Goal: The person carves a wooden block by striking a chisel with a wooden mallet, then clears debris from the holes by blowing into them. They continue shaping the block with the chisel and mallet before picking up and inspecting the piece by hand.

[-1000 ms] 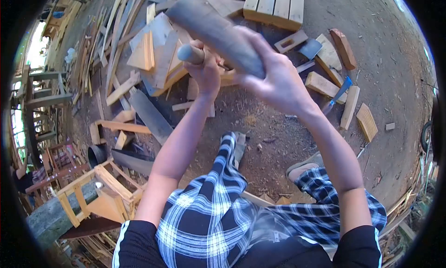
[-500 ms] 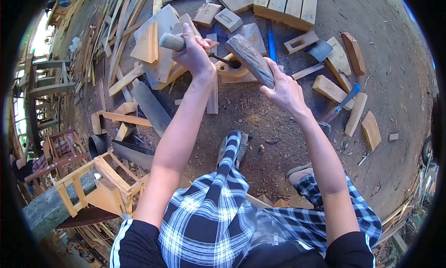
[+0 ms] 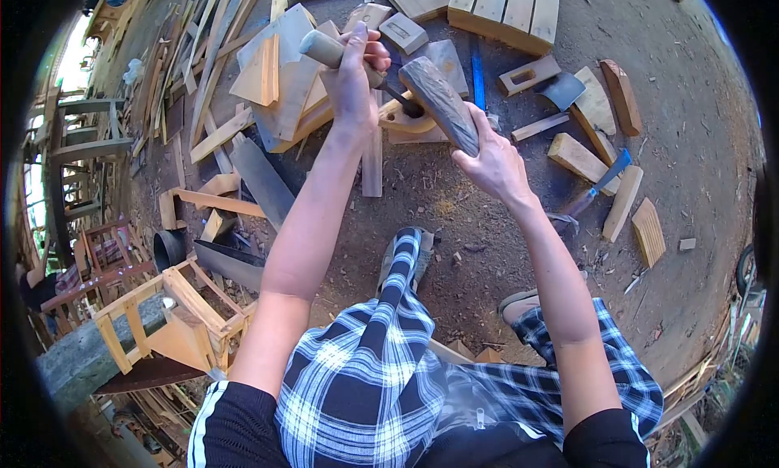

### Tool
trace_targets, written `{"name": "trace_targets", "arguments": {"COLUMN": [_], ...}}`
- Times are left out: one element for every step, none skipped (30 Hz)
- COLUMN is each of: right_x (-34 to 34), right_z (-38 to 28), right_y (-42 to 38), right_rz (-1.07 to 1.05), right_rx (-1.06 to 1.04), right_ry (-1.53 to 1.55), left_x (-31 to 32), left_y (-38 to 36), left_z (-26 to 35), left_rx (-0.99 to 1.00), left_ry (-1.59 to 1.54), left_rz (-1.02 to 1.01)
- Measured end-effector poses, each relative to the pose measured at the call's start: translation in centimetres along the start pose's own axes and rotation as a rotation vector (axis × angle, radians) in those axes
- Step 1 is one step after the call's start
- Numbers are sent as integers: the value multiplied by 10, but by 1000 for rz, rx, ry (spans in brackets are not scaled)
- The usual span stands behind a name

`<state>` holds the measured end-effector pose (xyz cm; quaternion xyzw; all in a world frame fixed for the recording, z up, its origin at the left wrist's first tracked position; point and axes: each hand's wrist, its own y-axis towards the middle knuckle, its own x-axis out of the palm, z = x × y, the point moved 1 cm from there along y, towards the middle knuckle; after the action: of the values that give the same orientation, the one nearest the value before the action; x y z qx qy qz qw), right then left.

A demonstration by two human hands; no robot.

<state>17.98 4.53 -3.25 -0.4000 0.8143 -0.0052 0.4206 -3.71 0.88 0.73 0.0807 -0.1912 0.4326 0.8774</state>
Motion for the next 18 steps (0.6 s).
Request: {"name": "trace_targets", "arguments": {"right_x": [1, 2, 4, 4, 4, 4, 2, 1, 0, -6, -18, -31, -48, -66, -80, -89, -90, -89], "right_z": [1, 2, 2, 1, 0, -1, 0, 2, 1, -3, -12, -21, -37, -54, -65, -72, -71, -67], "right_y": [0, -1, -1, -1, -1, -2, -1, 0, 2, 0, -7, -16, -28, -39, -51, -61, -63, -64], "right_rz": [1, 14, 27, 26, 29, 33, 36, 15, -7, -6, 99, 195, 283, 372, 467, 565, 555, 535], "right_rx": [0, -5, -14, -20, -12, -3, -11, 3, 16, 7, -14, -36, -114, -198, -251, -309, -333, -413], "right_ry": [-1, 8, 18, 20, 27, 33, 32, 81, 130, 127, 255, 381, 443, 508, 540, 571, 564, 415], "left_x": [2, 5, 8, 12, 16, 20, 24, 26, 29, 33, 44, 47, 49, 52, 55, 59, 65, 67], "left_y": [-3, -10, -15, -16, -18, -19, -21, -23, -25, -26, -34, -39, -43, -46, -48, -49, -60, -63], "left_z": [0, -3, -4, -7, -10, -13, -14, -19, -25, -31, -27, -28, -33, -39, -47, -51, -42, -48], "left_rx": [0, 50, 102, 108, 155, 203, 224, 233, 279, 323, 463, 401, 420, 444, 510, 581, 573, 562], "left_ry": [-1, 64, 130, 133, 160, 184, 202, 198, 297, 397, 373, 382, 408, 435, 431, 423, 438, 405], "left_rz": [0, 20, 42, 45, 124, 202, 197, 198, 212, 228, 195, 143, 123, 102, 70, 37, 2, 9]}}
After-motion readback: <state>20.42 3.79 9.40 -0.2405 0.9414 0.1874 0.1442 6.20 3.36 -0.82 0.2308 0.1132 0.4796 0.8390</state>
